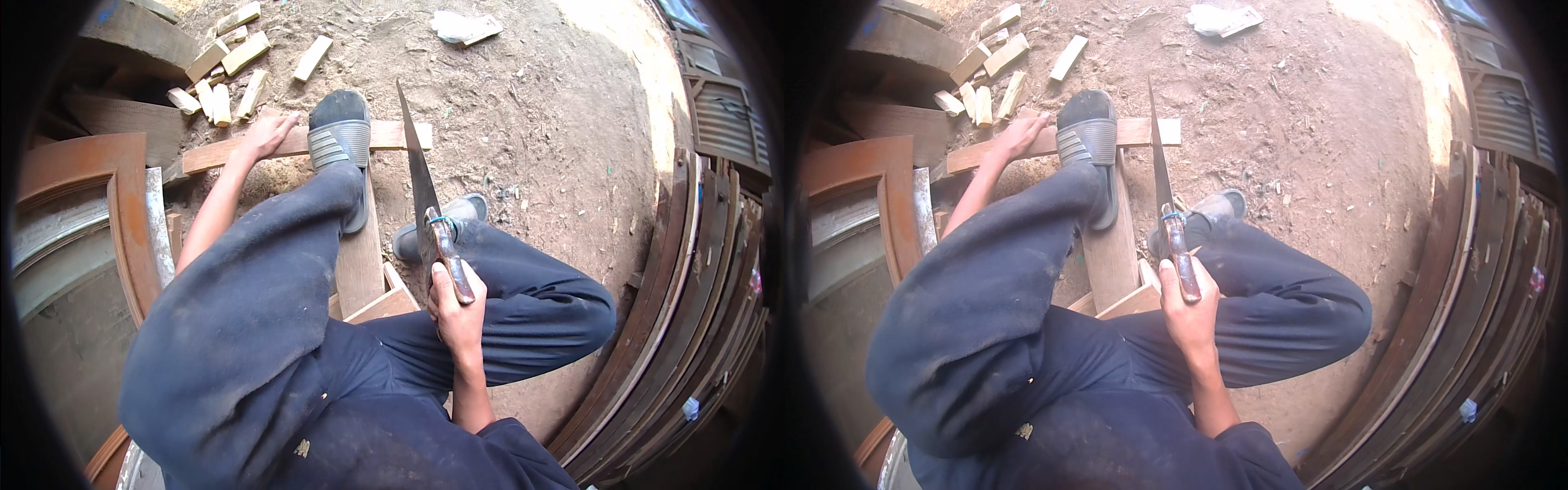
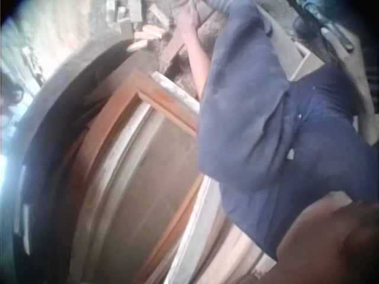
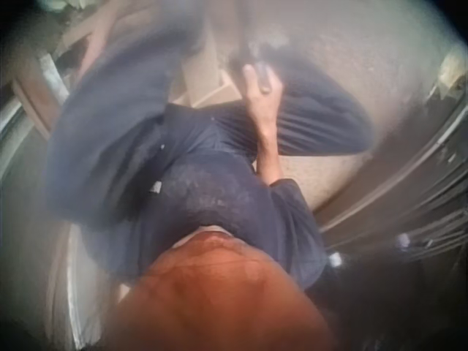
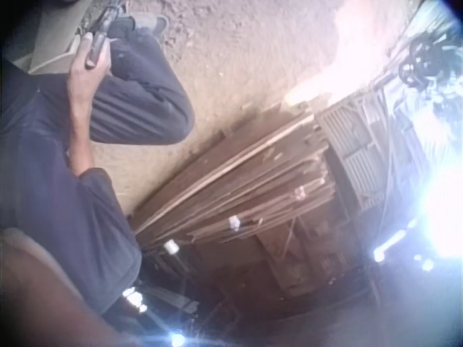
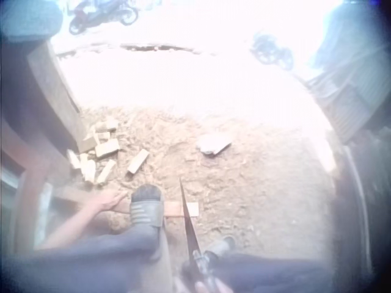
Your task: The person sits on the ground and uses a hand saw to cut a thin wooden strip into smaller pieces. They hold the wood with their left hand and saw with their right, repeatedly cutting and separating the pieces.
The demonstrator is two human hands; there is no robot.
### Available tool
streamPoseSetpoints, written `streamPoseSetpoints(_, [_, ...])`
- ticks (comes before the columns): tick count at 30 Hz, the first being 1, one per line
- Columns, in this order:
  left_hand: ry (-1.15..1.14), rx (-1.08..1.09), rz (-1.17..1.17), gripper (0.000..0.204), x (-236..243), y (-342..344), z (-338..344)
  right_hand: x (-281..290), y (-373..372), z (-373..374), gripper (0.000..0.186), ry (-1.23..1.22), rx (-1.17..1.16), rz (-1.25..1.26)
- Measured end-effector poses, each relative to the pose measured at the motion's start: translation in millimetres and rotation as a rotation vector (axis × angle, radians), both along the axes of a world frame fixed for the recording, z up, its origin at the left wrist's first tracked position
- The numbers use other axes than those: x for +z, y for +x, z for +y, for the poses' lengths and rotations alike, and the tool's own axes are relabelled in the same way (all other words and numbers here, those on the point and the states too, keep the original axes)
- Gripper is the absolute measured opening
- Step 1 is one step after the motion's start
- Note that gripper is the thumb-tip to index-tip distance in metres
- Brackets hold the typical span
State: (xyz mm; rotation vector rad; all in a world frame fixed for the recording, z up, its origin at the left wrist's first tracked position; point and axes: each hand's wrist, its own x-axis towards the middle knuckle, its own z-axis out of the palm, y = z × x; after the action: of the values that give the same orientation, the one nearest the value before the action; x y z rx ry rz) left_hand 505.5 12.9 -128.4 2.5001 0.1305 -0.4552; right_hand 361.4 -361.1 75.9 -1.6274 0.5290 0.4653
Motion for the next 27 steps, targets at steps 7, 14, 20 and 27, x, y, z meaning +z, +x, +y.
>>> streamPoseSetpoints(7, [0.341,-0.044,-0.122,0.067,-31.1,-1.1,-18.0,-43.5,2.8,-0.3,0.014,-0.032,0.067,-0.178])
streamPoseSetpoints(14, [0.326,0.008,-0.083,0.073,-29.4,-2.3,-18.4,-35.0,5.2,11.3,0.021,-0.144,0.061,-0.162])
streamPoseSetpoints(20, [0.331,-0.029,-0.051,0.074,-31.2,7.0,-24.1,-47.3,-1.7,-1.7,0.020,-0.158,0.072,-0.167])
streamPoseSetpoints(27, [0.351,0.041,-0.066,0.077,-32.4,-0.9,-21.3,-36.3,12.5,21.9,0.020,-0.118,0.078,-0.170])
